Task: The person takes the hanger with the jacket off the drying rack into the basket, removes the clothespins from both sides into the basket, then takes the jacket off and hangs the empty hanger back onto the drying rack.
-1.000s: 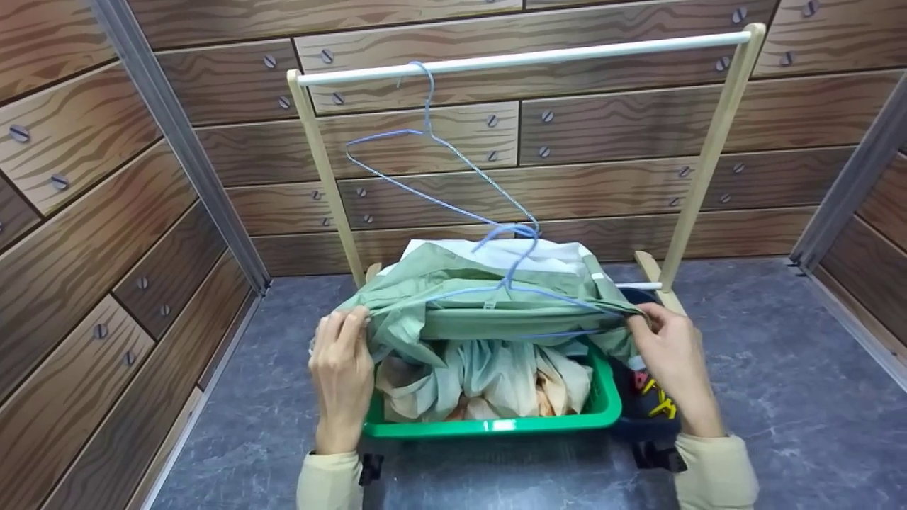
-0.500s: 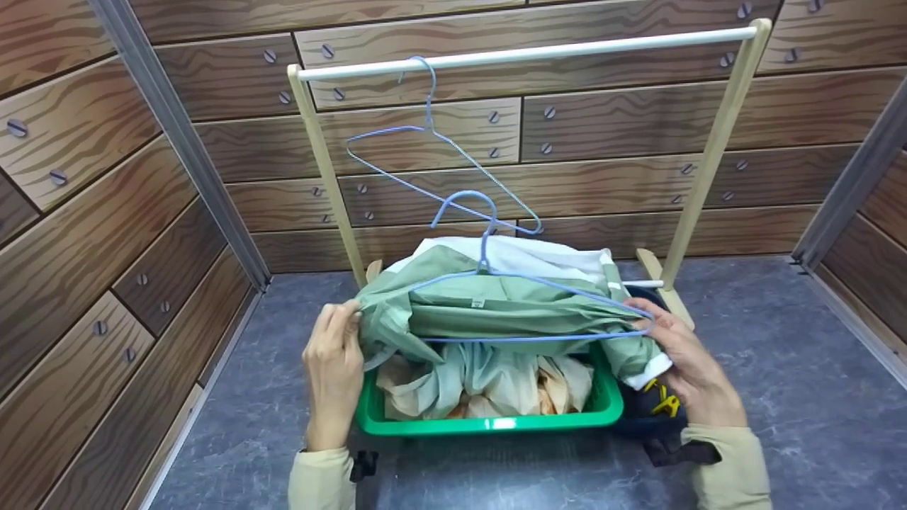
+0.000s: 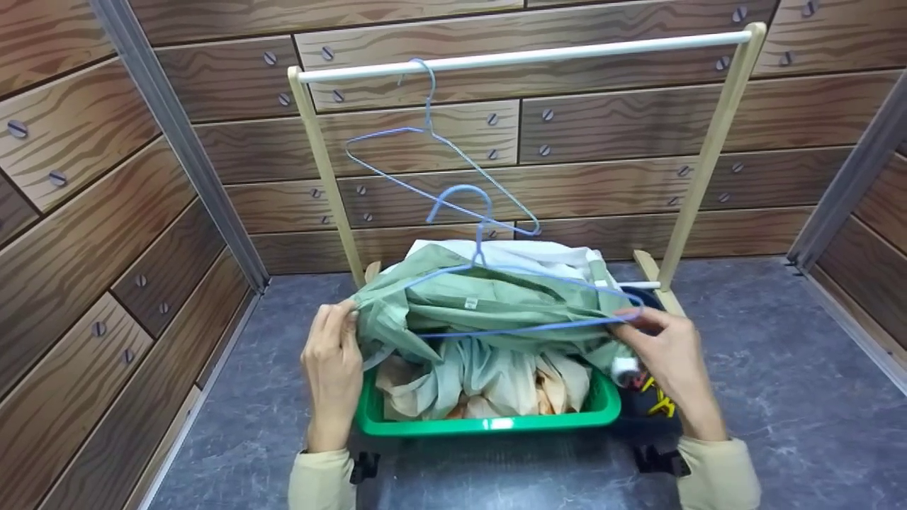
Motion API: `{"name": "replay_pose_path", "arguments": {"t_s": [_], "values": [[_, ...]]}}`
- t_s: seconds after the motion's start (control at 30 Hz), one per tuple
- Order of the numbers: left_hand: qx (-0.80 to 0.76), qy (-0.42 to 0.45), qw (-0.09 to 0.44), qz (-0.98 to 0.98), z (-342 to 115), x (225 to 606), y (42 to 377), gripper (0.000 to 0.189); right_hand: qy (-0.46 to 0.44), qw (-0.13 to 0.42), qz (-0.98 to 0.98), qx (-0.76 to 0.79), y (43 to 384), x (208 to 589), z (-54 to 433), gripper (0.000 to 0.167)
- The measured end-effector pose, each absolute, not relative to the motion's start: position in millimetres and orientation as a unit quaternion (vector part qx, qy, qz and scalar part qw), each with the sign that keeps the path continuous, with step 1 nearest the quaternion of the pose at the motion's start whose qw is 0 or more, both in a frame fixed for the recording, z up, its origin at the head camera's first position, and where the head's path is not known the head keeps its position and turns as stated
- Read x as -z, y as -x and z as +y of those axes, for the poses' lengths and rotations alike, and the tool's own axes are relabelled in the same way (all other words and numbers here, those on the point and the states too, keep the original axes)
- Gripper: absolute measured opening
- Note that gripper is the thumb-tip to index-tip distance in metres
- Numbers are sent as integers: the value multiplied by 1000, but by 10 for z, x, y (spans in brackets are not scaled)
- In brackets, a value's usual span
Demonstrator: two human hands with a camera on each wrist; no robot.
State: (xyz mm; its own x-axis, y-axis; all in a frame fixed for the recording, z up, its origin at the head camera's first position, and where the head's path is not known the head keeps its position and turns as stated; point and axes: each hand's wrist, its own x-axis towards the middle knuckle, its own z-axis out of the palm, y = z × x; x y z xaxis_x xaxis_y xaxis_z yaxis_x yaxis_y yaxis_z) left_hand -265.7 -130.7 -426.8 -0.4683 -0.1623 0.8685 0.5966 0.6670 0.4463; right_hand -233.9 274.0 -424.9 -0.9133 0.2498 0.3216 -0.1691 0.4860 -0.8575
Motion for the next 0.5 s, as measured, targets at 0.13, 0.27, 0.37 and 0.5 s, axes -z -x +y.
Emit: {"name": "replay_pose_path", "arguments": {"t_s": [0.13,0.27,0.37,0.5], "values": [[385,132,494,-768,-1308,4289,2642,14,40,173,-692,-700,2386,4283,2592,17],[386,125,487,-773,-1310,4297,2638,14,27,138,-558,-818,2446,4337,2423,15],[394,121,484,-772,-1312,4287,2642,14,15,112,-514,-850,2476,4381,2307,20],[401,121,478,-772,-1305,4277,2649,13,-10,80,-569,-818,2477,4443,2259,19]]}}
